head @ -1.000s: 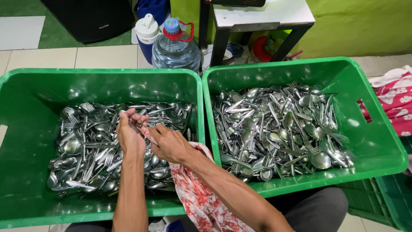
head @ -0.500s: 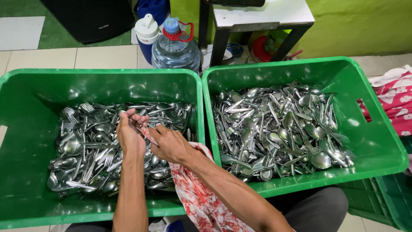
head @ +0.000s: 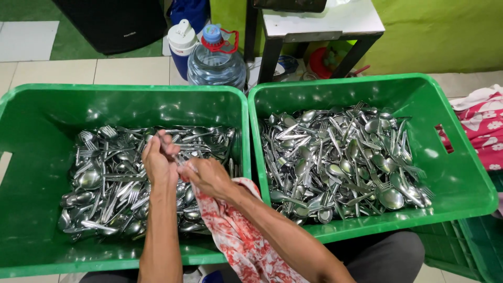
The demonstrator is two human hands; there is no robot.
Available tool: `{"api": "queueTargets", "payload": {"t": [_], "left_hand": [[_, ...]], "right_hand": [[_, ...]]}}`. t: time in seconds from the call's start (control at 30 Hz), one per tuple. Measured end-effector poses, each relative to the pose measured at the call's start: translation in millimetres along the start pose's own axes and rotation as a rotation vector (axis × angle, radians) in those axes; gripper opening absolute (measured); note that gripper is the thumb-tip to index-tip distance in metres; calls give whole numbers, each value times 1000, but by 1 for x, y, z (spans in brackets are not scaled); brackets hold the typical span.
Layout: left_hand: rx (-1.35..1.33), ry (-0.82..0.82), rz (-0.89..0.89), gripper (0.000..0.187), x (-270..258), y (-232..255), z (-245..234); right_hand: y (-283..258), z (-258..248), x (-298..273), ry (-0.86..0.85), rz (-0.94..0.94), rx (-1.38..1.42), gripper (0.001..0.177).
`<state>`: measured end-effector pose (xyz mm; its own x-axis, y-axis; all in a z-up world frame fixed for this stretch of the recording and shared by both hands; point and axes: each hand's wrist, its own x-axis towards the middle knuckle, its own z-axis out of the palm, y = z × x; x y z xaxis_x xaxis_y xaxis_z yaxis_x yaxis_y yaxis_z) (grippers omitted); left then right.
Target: Wipe individual pieces of cutlery from one bin using a cloth and place them back after cleaning.
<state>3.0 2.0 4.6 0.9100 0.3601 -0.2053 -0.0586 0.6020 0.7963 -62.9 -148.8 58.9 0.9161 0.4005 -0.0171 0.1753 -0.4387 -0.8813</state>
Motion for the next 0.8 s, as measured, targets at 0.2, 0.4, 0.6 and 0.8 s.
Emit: {"api": "queueTargets", "payload": {"t": [0.2, 0.4, 0.6, 0.8], "left_hand": [[38, 308, 31, 34, 19, 13, -14], [110, 394, 23, 39, 36, 30, -42], [172, -130, -203, 40, -47, 28, 48], [160, -312, -243, 45, -60, 8, 55]], "right_hand": [[-33, -17, -24, -237, 61, 166, 38], [-21, -19, -6, 12, 39, 202, 43], [13, 18, 10, 415, -299, -218, 40], [1, -1, 10, 717, -310, -345, 31]]}}
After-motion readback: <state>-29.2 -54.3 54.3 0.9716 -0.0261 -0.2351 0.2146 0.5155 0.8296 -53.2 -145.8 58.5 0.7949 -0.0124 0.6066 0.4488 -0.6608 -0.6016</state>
